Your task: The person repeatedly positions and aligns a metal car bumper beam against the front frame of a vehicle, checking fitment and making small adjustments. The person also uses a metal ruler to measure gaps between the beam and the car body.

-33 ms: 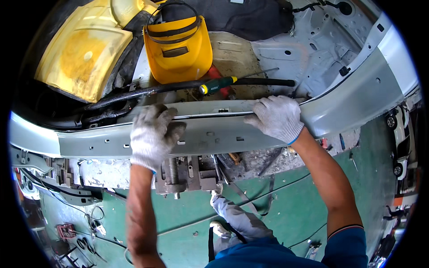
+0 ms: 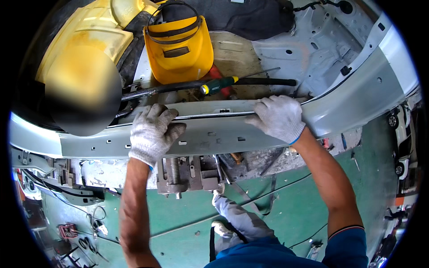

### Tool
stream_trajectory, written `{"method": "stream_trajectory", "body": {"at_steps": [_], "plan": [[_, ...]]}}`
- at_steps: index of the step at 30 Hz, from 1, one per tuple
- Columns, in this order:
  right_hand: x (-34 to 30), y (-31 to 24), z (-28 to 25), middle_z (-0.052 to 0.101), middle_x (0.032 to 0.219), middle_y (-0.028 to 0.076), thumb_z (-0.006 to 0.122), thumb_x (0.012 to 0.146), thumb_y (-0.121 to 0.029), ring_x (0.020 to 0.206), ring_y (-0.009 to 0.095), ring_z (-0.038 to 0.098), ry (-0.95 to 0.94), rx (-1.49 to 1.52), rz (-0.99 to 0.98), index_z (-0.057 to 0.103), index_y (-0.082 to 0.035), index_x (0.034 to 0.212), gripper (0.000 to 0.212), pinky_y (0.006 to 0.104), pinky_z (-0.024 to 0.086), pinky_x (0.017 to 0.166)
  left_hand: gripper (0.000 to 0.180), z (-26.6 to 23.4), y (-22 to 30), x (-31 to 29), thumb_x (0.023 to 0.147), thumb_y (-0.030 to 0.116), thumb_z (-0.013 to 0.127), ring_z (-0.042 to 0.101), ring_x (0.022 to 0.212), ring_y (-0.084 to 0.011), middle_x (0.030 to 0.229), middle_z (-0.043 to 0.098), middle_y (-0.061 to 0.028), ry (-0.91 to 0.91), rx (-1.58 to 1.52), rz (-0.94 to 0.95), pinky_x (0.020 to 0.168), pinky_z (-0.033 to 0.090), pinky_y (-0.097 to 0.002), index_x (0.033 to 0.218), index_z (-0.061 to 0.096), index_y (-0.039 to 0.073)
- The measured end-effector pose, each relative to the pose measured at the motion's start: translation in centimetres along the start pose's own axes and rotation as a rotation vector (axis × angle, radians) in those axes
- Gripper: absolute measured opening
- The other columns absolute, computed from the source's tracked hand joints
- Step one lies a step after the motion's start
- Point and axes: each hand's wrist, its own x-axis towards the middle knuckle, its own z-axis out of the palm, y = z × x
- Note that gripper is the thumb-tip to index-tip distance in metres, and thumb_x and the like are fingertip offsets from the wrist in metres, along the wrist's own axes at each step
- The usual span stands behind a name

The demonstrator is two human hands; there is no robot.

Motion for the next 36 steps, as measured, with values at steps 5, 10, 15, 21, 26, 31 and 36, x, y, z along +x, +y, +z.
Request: {"method": "stream_trajectory", "body": {"at_steps": [5, 10, 15, 21, 26, 31, 36], "plan": [[0.2, -0.8, 0.0, 0.068, 0.073, 0.003, 0.078, 0.077, -0.05, 0.07, 0.022, 0.07, -0.048, 0.004, 0.021, 0.072, -0.014, 0.079, 0.036, 0.0372, 0.055, 0.064, 0.039, -0.1, -3.5, 1.0, 0.081, 0.044, 0.081, 0.067, 0.087, -0.0316, 0.093, 0.066, -0.0104, -0.111, 0.103, 0.27, 0.076, 0.056, -0.0436, 0.095, 0.071, 0.008], [-0.6, -0.5, 0.5, 0.068, 0.073, 0.003, 0.074, 0.082, -0.053, 0.07, 0.021, 0.07, -0.017, -0.023, 0.012, 0.071, -0.016, 0.076, 0.038, 0.0368, 0.055, 0.063, 0.037, -0.2, -3.9, 1.7, 0.081, 0.042, 0.082, 0.066, 0.079, -0.0303, 0.087, 0.065, -0.0098, -0.095, 0.06, 0.329, 0.072, 0.055, -0.0424, 0.088, 0.069, 0.008], [-2.1, 0.2, 0.6, 0.062, 0.073, 0.002, 0.072, 0.086, -0.049, 0.072, 0.022, 0.066, -0.066, -0.058, -0.063, 0.066, -0.018, 0.074, 0.034, 0.0382, 0.054, 0.06, 0.038, 0.7, -3.7, 1.9, 0.084, 0.046, 0.078, 0.067, 0.079, -0.0302, 0.085, 0.068, -0.0116, -0.127, 0.174, 0.384, 0.069, 0.053, -0.0445, 0.083, 0.072, 0.009], [-1.6, 0.5, -0.1, 0.07, 0.076, 0.009, 0.066, 0.089, -0.06, 0.076, 0.031, 0.074, -0.12, 0.129, 0.102, 0.071, -0.012, 0.079, 0.049, 0.0465, 0.059, 0.066, 0.042, 0.8, -3.0, 1.8, 0.088, 0.044, 0.071, 0.059, 0.068, -0.0411, 0.079, 0.056, -0.0186, 0.047, 0.042, 0.381, 0.058, 0.046, -0.052, 0.08, 0.059, 0.005], [-1.8, -0.2, 0.4, 0.071, 0.076, 0.01, 0.069, 0.086, -0.057, 0.074, 0.033, 0.074, -0.064, 0.161, 0.136, 0.073, -0.011, 0.081, 0.047, 0.0489, 0.059, 0.063, 0.037, 0.9, -4.3, 1.2, 0.096, 0.043, 0.067, 0.066, 0.087, -0.0433, 0.108, 0.066, -0.0242, -0.015, 0.069, 0.442, 0.071, 0.054, -0.0512, 0.096, 0.064, 0.006], [-1.7, -0.1, 0.4, 0.07, 0.073, 0.011, 0.07, 0.086, -0.056, 0.071, 0.035, 0.073, 0.001, 0.214, 0.113, 0.073, -0.009, 0.082, 0.048, 0.0503, 0.059, 0.062, 0.033, -0.8, -3.3, 1.5, 0.098, 0.039, 0.07, 0.074, 0.094, -0.0396, 0.126, 0.071, -0.0224, 0.04, 0.196, 0.507, 0.069, 0.061, -0.0467, 0.097, 0.068, 0.006], [-2.0, -0.2, 0.2, 0.07, 0.071, 0.012, 0.072, 0.083, -0.055, 0.069, 0.035, 0.073, -0.008, 0.214, 0.145, 0.073, -0.008, 0.081, 0.047, 0.0509, 0.058, 0.061, 0.037, -0.5, -3.2, 1.0, 0.096, 0.044, 0.072, 0.074, 0.085, -0.0388, 0.121, 0.073, -0.0212, 0.01, 0.27, 0.472, 0.066, 0.06, -0.0472, 0.098, 0.068, 0.007]]}}
